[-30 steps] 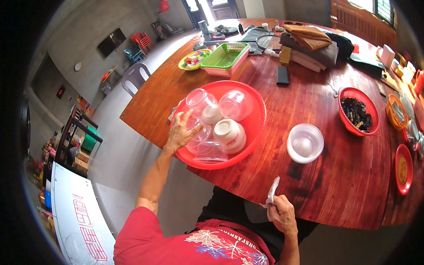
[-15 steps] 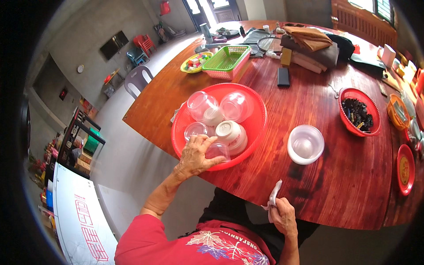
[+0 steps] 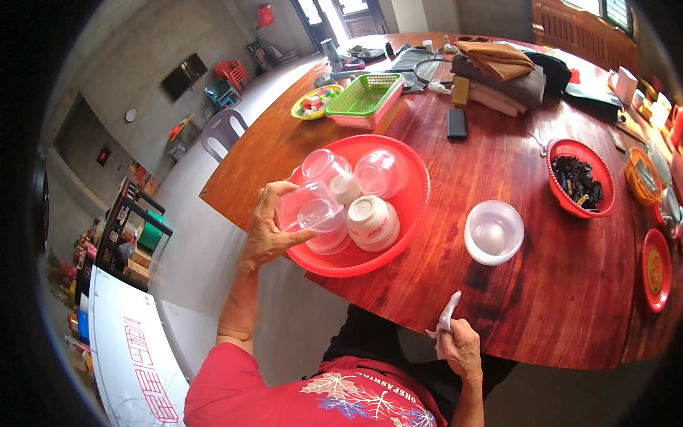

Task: The person wipes the inside and outside of clear plastic cups with a white cloth. They handle the cups one by one, wiping them thoroughly before placing them into a red plastic basket on the table. The task continues for the duration of the clip.

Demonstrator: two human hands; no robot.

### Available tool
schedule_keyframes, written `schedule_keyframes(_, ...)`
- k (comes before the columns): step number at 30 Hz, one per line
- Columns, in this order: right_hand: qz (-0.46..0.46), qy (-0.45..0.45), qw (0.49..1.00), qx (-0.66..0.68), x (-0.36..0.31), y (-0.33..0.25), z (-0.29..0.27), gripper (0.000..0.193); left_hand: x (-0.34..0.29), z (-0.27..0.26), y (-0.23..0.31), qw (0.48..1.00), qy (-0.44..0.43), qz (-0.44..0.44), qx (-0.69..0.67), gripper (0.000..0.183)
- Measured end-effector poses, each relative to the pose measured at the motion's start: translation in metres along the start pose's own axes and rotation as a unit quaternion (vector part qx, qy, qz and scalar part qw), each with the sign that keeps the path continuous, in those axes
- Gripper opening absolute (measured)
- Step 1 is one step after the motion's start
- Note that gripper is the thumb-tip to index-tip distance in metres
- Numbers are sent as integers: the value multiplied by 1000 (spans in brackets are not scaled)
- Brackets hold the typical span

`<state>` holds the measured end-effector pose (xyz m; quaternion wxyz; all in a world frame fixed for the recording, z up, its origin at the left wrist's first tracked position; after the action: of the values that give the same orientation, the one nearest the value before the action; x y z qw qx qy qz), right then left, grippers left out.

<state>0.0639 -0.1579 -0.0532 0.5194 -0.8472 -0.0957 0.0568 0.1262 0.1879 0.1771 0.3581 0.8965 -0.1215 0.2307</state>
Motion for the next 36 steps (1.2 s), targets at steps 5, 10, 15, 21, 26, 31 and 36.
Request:
schedule_keyframes(5,7,-1,1000,6,3,-4,3,13,-24,17,-46,989,48,24,138,78)
schedule_keyframes(10,-1,5,1000,-4,0,6,4,14,-33,34,-75,981,21,-12,191,83)
schedule_keyframes(15,0,6,1000,-10,0,7,3,14,-38,44,-88,979,-45,-38,196,81)
schedule_keyframes(21,-9,7,1000,-7,0,2,0,13,-40,49,-111,961,-80,-86,250,83)
schedule_keyframes(26,-16,19,1000,-8,-1,1,-3,12,-26,41,-96,971,-20,-92,220,90)
schedule_keyframes(31,31,7,995,93,-2,9,0,12,17,24,-124,972,72,-86,208,95)
schedule_keyframes(36,41,19,990,134,-3,15,-1,15,57,28,-174,967,39,-213,132,105)
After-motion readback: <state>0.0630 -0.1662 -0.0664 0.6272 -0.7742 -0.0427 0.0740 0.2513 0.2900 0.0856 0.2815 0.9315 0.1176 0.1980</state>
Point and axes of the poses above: each hand's wrist, its own x-axis towards the middle knuckle, its own z-axis out of the palm, y = z × x, the point moved 9 cm from there along x, towards the middle knuckle, and after that the axes turned 13 degrees about -x, right-handed, at the moved point
